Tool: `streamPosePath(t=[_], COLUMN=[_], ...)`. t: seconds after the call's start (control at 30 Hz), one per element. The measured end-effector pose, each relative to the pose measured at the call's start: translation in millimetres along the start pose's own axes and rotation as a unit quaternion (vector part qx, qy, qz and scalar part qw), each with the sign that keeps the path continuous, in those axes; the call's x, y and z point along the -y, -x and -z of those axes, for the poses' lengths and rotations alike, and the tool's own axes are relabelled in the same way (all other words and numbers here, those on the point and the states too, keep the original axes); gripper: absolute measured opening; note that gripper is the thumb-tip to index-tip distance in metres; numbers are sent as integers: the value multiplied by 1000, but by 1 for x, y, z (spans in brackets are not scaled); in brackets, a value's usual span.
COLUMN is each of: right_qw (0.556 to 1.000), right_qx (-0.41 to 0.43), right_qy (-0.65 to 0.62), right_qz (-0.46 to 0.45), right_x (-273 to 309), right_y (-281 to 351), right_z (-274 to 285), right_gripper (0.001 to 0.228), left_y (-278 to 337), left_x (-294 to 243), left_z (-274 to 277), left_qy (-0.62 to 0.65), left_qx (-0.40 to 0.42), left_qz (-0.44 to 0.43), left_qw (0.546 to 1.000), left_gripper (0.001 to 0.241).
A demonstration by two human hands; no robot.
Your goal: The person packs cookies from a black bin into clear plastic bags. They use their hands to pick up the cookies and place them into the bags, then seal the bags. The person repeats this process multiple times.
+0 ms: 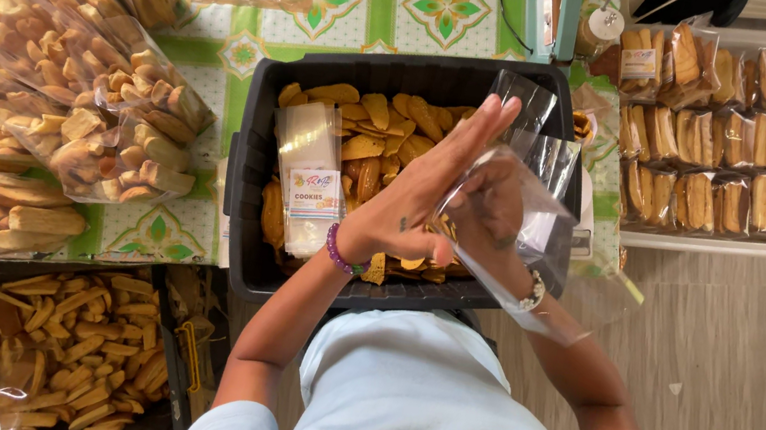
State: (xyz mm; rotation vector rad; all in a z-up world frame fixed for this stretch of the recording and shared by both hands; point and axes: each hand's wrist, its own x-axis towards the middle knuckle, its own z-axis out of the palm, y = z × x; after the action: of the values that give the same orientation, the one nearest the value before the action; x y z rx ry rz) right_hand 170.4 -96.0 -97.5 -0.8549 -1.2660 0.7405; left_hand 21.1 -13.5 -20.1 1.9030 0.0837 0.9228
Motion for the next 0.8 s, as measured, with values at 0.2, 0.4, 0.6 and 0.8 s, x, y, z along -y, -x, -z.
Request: streamPosePath(t=[0.2, 0.4, 0.6, 0.8], right_qw=[961, 850, 990, 804], right_qx=[69, 239, 72, 305], right_qy=[-84, -312, -32, 402], right_qz=[-256, -351, -120, -313], right_x=[33, 43, 64, -118], right_y=[-33, -66, -60, 12], right_z=[12, 54, 83, 29], right_gripper=[45, 45, 19, 31], left_y=[9, 23, 70, 124], left_x=[41, 103, 125, 96], left_z=[-11, -1, 53, 58], left_qy=[114, 195, 283, 316], left_qx=[-59, -226, -457, -580], left_qz=[131, 149, 57, 123], left_qw=[983, 943, 842, 741], left_gripper=[78, 68, 66, 68])
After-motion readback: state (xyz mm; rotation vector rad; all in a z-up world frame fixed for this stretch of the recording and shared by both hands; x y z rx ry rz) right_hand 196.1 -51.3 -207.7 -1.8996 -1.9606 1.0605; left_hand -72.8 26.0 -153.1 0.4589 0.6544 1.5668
